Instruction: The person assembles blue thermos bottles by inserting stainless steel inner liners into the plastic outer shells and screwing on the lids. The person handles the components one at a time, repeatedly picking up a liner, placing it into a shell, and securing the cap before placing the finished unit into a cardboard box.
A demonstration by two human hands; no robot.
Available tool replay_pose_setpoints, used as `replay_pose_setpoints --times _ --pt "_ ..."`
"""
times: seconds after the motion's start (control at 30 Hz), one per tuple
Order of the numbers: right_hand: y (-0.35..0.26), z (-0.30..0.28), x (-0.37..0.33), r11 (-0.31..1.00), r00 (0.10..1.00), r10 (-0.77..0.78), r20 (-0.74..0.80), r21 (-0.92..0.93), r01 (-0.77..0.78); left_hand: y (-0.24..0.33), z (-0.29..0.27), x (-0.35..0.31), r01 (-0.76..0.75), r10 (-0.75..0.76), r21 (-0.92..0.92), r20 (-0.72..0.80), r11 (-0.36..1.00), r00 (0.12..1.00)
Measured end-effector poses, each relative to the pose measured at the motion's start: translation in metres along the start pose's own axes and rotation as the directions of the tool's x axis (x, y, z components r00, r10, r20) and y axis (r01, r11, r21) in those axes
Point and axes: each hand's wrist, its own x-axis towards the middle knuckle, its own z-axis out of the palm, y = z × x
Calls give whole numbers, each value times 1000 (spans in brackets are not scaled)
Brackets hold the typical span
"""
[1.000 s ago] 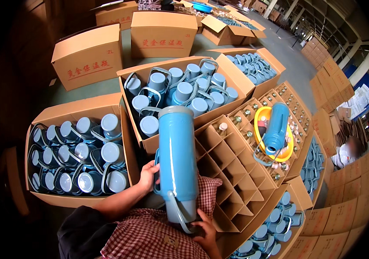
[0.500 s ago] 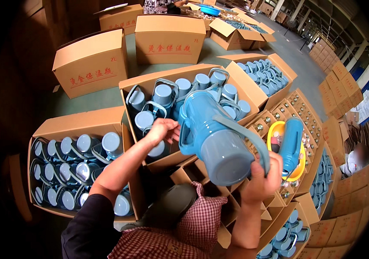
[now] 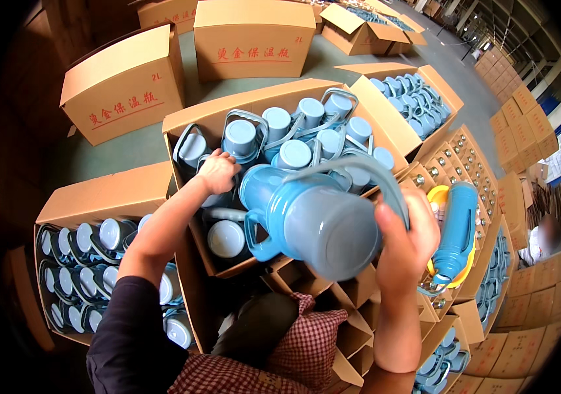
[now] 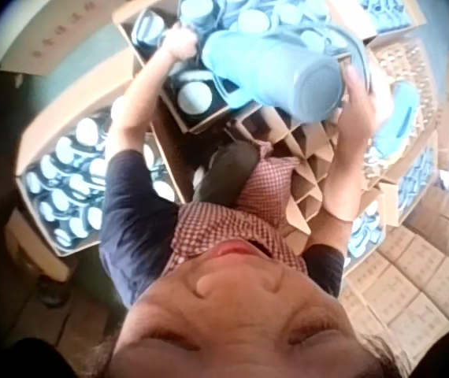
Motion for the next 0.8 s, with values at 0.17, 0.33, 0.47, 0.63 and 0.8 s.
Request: replay_pose_setpoints --times 0.17,0.33,0.47,0.63,0.8 --pt "53 28 38 875 894 443 73 184 -448 -9 12 -64 -36 -20 -177 -301 984 953" --pt "102 101 64 760 772 633 55 145 -633 -6 23 -65 12 -64 -176 -290 984 955" --pt "144 161 50 635 653 757 39 193 -748 -4 27 -65 22 -91 -217 -318 976 944" --pt "159 225 15 650 681 732 26 272 -709 -8 28 -69 31 -142 -284 -378 958 915" --pt "207 231 -11 494 576 818 8 504 -708 -11 29 -68 33 -169 -316 -413 948 895"
